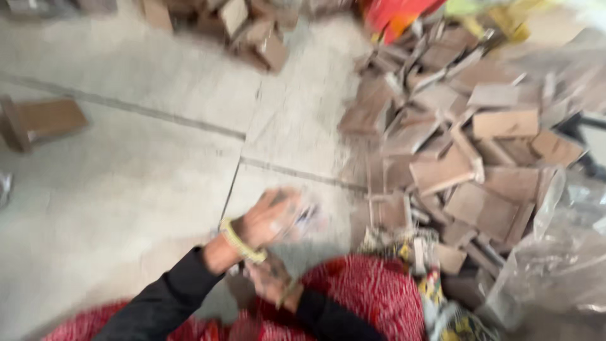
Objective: The person sits on the floor and sands small rectangular stone pieces one at a time, rubbing a small abrasive pad over the surfaces and edges of each piece, then sets the finished piece aside and picks up the next one from a pile.
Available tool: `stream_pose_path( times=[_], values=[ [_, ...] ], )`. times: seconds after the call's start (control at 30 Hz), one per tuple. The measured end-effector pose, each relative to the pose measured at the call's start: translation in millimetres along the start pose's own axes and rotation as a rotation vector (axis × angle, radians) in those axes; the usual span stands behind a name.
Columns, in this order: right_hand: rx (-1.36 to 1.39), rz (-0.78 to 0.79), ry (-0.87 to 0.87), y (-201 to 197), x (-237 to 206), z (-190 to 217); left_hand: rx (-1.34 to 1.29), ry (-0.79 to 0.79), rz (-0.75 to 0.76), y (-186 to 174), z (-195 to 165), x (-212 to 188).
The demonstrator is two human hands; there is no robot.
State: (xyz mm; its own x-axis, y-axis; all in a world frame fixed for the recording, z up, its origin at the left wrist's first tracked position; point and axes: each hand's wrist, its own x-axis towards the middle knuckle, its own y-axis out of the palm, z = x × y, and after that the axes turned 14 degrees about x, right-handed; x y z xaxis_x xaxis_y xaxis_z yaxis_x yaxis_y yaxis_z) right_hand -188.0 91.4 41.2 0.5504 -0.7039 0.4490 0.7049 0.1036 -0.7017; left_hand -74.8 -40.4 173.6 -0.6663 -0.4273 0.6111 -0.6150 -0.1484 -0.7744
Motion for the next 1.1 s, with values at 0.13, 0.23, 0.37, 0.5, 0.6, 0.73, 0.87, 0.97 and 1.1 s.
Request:
stream_pose_path(
  times=[0.13,0.23,0.37,0.5,0.6,0.73,0.87,0.97,1.1],
  values=[
    [-0.024,0.079,0.008,7.2,-2.1,-5.9,-0.635,-0.217,1.013,28.4,-53.9,-139.1],
    [-0.011,0.103,0.032,10.1,-3.1,-18.0,-0.722,-0.346,1.174,46.4,-93.1,-201.5],
    [0.039,0.115,0.048,9.3,-2.3,-25.9,-0.294,-0.397,1.001,91.5,-118.1,-230.3],
    [0.177,0.064,0.033,10.1,2.4,-18.3,-0.059,-0.313,0.583,115.1,-109.4,-238.6],
    [0.176,0.031,0.097,12.4,8.3,-12.2,-0.08,-0.389,0.731,101.4,-101.0,-237.7],
    [0.042,0.133,0.154,8.3,13.5,-13.4,-0.062,-0.369,0.831,88.6,-107.7,-219.7],
    [0.121,0.134,0.181,-0.4,15.0,-12.3,-0.04,-0.362,0.909,89.7,-115.1,-197.6],
    [0.101,0.144,0.163,-1.1,16.8,-5.0,-0.099,-0.459,0.85,91.7,-114.6,-196.2],
    [0.054,0.126,0.073,8.3,15.5,1.5,-0.045,-0.389,0.996,94.6,-109.9,-204.9]
  ],
)
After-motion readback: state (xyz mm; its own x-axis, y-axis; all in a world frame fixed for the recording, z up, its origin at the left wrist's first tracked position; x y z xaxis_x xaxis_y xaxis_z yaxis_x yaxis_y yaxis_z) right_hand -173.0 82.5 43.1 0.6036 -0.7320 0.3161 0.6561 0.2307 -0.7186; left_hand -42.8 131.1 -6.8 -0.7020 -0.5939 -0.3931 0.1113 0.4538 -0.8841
